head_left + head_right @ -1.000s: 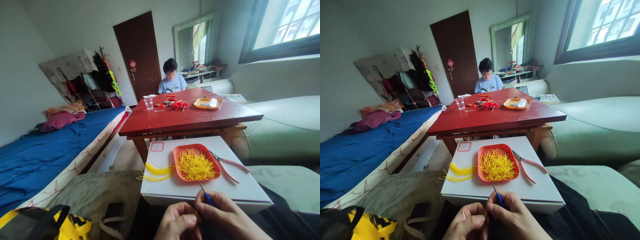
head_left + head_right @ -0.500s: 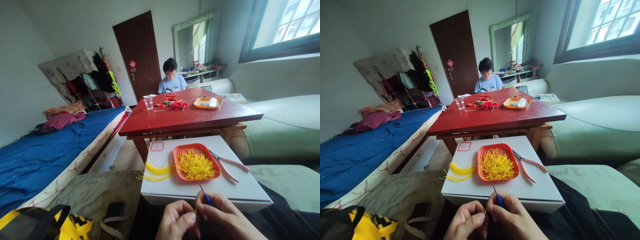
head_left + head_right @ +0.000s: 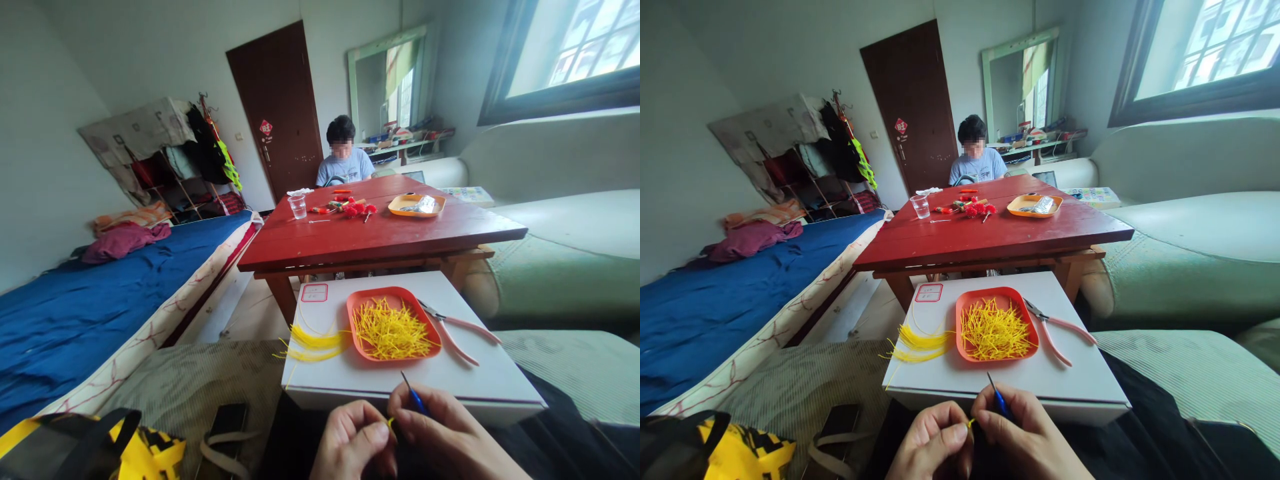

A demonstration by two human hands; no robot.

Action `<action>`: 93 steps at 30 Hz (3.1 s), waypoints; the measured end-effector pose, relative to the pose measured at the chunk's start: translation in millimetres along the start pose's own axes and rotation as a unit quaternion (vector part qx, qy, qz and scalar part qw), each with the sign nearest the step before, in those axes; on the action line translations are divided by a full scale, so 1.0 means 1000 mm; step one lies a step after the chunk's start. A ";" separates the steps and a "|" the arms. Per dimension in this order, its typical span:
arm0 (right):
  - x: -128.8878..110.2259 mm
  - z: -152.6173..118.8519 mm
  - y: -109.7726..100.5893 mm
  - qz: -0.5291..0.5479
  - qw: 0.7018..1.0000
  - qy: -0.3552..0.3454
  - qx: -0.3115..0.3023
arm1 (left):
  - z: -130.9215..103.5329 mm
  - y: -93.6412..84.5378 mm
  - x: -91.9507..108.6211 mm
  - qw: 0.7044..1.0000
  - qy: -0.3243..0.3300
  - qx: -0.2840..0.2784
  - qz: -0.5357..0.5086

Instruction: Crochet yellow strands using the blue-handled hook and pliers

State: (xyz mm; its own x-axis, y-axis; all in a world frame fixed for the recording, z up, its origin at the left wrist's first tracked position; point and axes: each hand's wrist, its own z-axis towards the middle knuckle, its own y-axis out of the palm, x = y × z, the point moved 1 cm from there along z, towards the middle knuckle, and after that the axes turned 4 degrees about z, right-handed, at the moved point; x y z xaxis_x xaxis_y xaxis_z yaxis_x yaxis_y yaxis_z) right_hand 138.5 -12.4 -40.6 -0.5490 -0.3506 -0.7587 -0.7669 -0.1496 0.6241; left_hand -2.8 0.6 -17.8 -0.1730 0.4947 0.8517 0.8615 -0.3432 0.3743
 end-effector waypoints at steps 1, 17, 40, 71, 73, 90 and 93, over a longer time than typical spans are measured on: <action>-0.001 -0.001 0.000 -0.001 1.000 -0.003 0.002 | 0.000 0.000 0.000 1.000 0.001 0.002 -0.001; -0.016 -0.011 0.010 -0.181 0.974 -0.112 0.073 | -0.009 0.007 0.008 0.912 0.141 0.138 0.360; -0.014 -0.012 0.011 -0.266 0.951 -0.134 0.080 | -0.007 0.003 0.003 0.873 0.218 0.143 0.413; 0.015 -0.010 -0.002 -0.581 0.706 -0.399 0.069 | -0.003 0.004 0.008 0.946 0.131 0.113 0.274; 0.013 -0.010 -0.001 -0.560 0.727 -0.391 0.071 | -0.004 0.004 0.008 0.945 0.137 0.119 0.271; -0.003 -0.011 0.003 -0.646 0.548 -0.530 0.045 | -0.001 0.005 0.006 0.958 0.110 0.103 0.245; -0.007 -0.013 0.005 -0.670 0.543 -0.506 0.016 | 0.000 0.006 0.007 0.963 0.108 0.098 0.228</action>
State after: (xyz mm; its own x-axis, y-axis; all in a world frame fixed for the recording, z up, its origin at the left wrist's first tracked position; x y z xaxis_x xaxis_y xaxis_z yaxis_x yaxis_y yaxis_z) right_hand 142.7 -22.6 -29.7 0.6206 0.7425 -0.2520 -0.6992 0.3786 -0.6065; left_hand 1.4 1.5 -9.6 0.1667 0.1438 0.9755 0.9411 -0.3182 -0.1140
